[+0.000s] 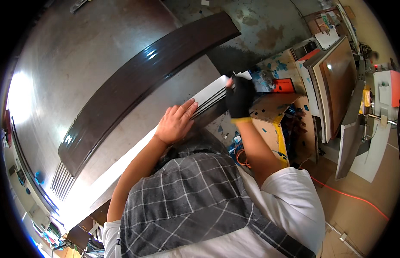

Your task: The person arranges long, dark wooden planks on a large metal workbench. They pick up individual planks, align them with a stack of similar pieces, and place them down repeatedly. The person wears black gloves and a checkered apron while performing the task in a workshop environment.

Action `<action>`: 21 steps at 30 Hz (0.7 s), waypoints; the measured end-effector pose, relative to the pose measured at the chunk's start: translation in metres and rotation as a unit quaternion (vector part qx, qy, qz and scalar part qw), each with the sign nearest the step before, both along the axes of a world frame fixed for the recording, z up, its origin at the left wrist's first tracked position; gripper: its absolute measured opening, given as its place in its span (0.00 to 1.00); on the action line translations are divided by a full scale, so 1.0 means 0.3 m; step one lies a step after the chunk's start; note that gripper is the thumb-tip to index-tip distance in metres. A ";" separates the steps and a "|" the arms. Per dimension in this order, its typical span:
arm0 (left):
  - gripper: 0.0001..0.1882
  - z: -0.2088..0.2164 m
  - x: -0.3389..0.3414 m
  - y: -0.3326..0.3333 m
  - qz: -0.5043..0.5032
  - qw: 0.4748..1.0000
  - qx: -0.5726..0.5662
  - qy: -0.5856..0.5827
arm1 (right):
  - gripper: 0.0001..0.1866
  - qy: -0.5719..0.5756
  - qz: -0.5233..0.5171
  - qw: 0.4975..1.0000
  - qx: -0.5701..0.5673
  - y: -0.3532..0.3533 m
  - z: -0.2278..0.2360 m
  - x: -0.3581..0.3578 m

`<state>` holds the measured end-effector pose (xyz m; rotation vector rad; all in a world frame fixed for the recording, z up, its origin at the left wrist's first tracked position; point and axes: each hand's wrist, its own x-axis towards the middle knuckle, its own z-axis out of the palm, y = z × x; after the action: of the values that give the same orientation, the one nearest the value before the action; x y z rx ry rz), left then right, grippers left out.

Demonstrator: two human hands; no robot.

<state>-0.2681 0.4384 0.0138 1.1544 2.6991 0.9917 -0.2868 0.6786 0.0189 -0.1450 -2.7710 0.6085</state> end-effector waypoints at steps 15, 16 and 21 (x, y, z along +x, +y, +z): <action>0.10 0.076 0.064 -0.210 -0.057 0.984 0.059 -0.159 | 0.16 -0.013 0.149 0.980 0.130 -0.235 0.076 0.057; 0.09 0.129 0.107 -0.301 -0.047 0.974 0.026 -0.221 | 0.18 -0.028 0.135 0.978 0.154 -0.236 0.071 0.064; 0.10 0.309 0.452 -0.913 0.208 0.857 -0.115 -0.458 | 0.29 -0.088 0.054 0.983 0.152 -0.299 0.072 0.098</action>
<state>-0.1325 0.1646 0.1066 -0.0288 2.1587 0.8850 -0.2574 0.5888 0.0404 0.0207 -3.0173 0.1980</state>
